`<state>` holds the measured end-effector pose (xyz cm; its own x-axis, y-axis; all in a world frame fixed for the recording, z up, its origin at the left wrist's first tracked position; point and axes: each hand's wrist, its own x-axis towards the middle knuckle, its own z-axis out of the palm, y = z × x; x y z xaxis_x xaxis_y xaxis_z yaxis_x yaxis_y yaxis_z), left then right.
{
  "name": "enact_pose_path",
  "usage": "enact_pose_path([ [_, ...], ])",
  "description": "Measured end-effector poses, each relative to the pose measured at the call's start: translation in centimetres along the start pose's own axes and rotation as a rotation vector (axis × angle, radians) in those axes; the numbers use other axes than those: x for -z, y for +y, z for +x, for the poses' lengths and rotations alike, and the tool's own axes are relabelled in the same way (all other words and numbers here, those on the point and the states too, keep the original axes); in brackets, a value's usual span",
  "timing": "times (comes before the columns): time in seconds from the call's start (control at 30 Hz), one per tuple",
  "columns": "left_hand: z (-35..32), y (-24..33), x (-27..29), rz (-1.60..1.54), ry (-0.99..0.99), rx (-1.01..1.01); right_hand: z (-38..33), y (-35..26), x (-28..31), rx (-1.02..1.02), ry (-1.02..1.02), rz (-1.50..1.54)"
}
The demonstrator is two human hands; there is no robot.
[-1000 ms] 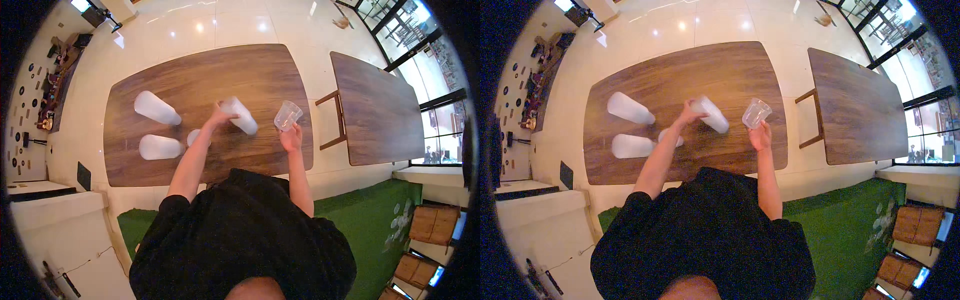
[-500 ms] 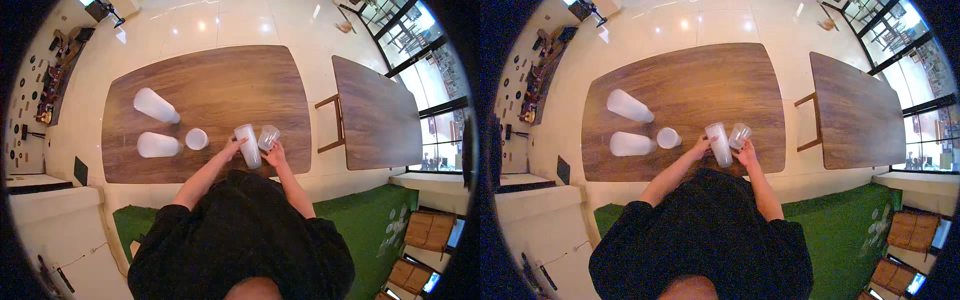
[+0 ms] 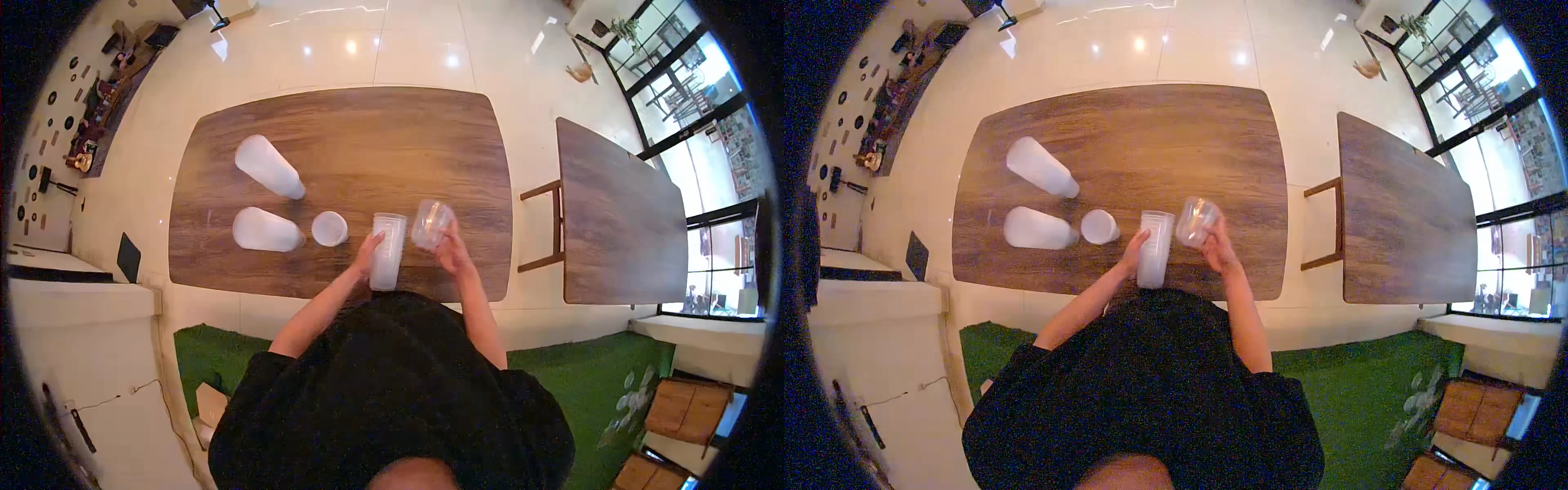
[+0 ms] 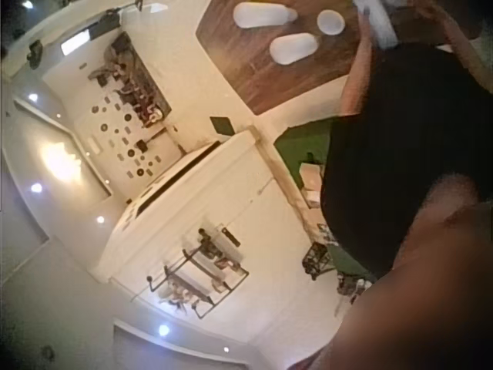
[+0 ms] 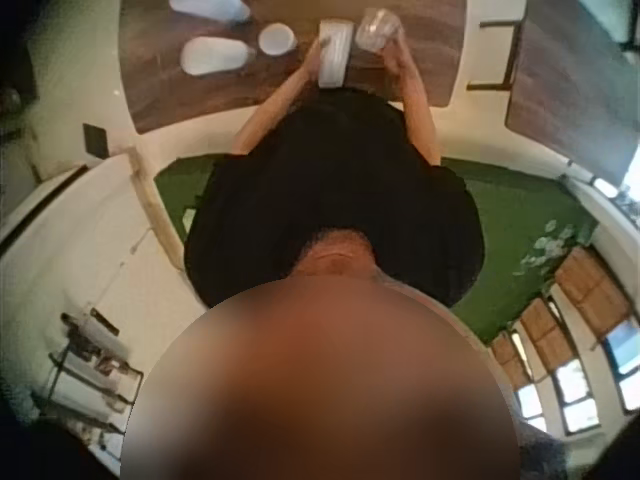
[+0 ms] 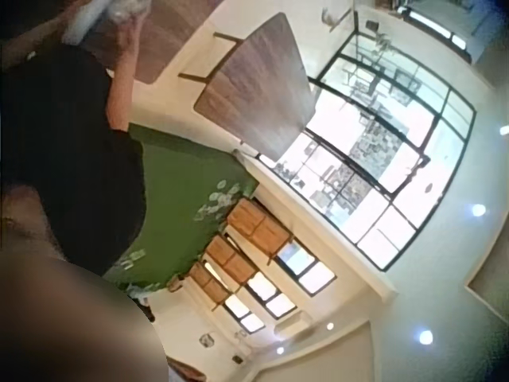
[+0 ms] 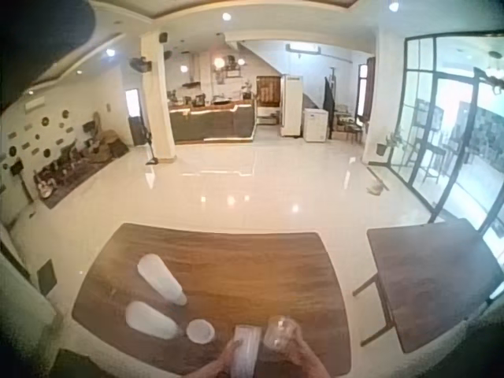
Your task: Picking up and stacking plastic cups on a wooden table.
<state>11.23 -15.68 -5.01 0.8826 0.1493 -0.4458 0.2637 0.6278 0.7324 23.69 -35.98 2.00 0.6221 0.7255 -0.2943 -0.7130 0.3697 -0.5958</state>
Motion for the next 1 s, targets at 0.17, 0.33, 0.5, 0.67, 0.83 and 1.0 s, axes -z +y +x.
enact_pose_path([
  [0.17, -3.3, 4.8, -2.5, -0.189, -0.176, 0.187, 2.2, -5.1, -1.8, 0.515, 0.509, -0.31],
  [0.33, -4.4, 6.0, -2.6, -0.219, -0.18, 0.286, 2.5, -5.8, -6.1, 0.832, 0.54, -0.451],
  [0.5, -4.7, 7.1, -2.9, 0.113, -0.333, 0.029, 1.1, -3.9, -7.6, 0.247, 0.055, -0.566],
  [0.67, -5.2, 8.0, -3.4, 0.267, -0.257, -0.06, 0.2, -2.9, -6.4, 0.263, -0.171, -0.967],
  [0.83, -6.1, 8.7, -3.8, 0.352, -0.206, -0.011, 0.7, -2.6, -4.5, 0.104, -0.268, -0.914],
  [1.0, -6.4, 9.0, -4.1, 0.434, -0.317, -0.062, 0.3, -4.6, -7.3, 0.261, -0.149, -0.786],
])
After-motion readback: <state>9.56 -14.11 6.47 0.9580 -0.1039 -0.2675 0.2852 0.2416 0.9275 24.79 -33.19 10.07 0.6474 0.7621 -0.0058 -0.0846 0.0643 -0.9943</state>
